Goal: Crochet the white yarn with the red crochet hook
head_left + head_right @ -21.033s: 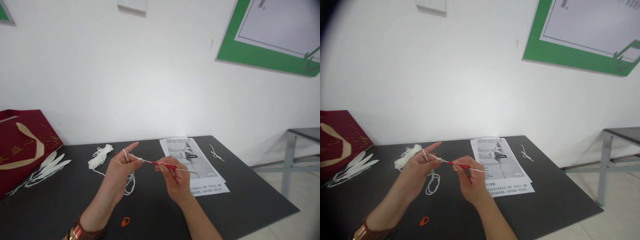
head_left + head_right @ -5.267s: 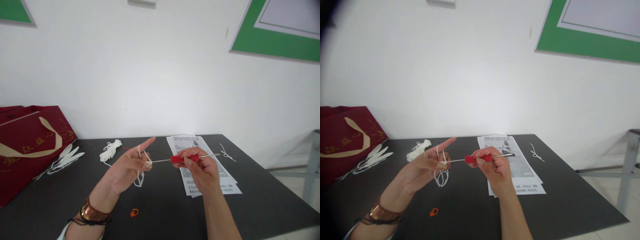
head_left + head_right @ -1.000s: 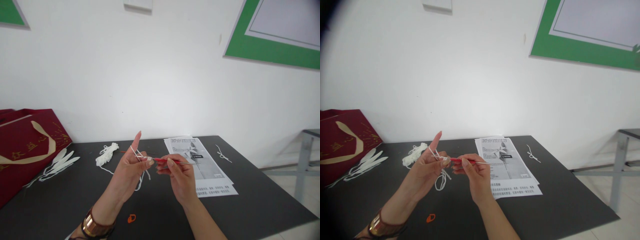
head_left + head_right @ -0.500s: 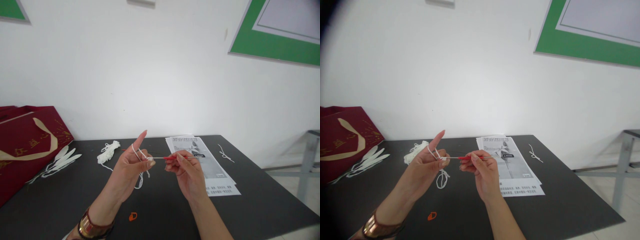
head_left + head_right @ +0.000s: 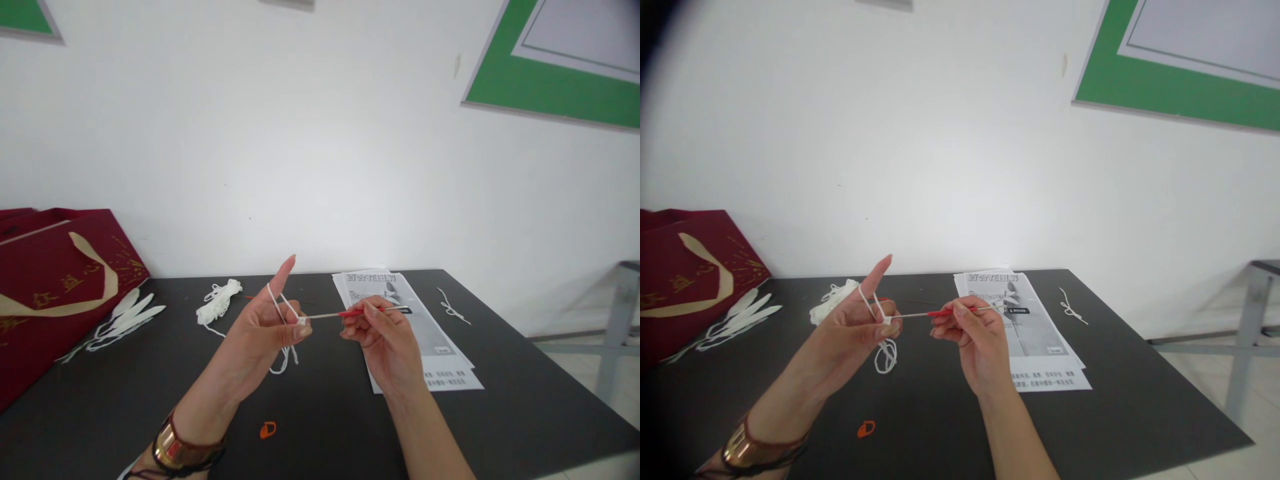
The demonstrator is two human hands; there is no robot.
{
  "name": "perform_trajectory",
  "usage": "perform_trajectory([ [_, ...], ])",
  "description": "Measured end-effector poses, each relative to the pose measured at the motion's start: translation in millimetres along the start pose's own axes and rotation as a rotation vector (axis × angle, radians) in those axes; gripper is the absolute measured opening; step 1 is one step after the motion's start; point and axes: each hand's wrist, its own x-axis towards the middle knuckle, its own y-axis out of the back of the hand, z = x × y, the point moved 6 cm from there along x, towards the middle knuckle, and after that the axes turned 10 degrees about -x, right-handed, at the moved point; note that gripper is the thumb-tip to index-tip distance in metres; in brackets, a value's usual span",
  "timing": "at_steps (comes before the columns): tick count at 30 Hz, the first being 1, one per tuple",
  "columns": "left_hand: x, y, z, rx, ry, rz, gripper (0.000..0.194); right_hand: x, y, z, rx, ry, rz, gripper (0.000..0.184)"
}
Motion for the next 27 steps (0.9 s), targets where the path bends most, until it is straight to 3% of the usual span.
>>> perform_trajectory([
  [14,-1,-0.2,1,-0.018,0.027,-0.019,0.090,-5,-3,-17,-0.112,0.112,-0.015,0.006],
  [22,-3,2.3,0,-0.013,0.111,-0.052,0.086,-8,-2,-24,-0.146,0.139,0.005,0.009],
  [27,-2,-1.8,7,0.082,0.031,-0.009,0.087,-6,-2,-17,-0.123,0.120,-0.011,0.008],
])
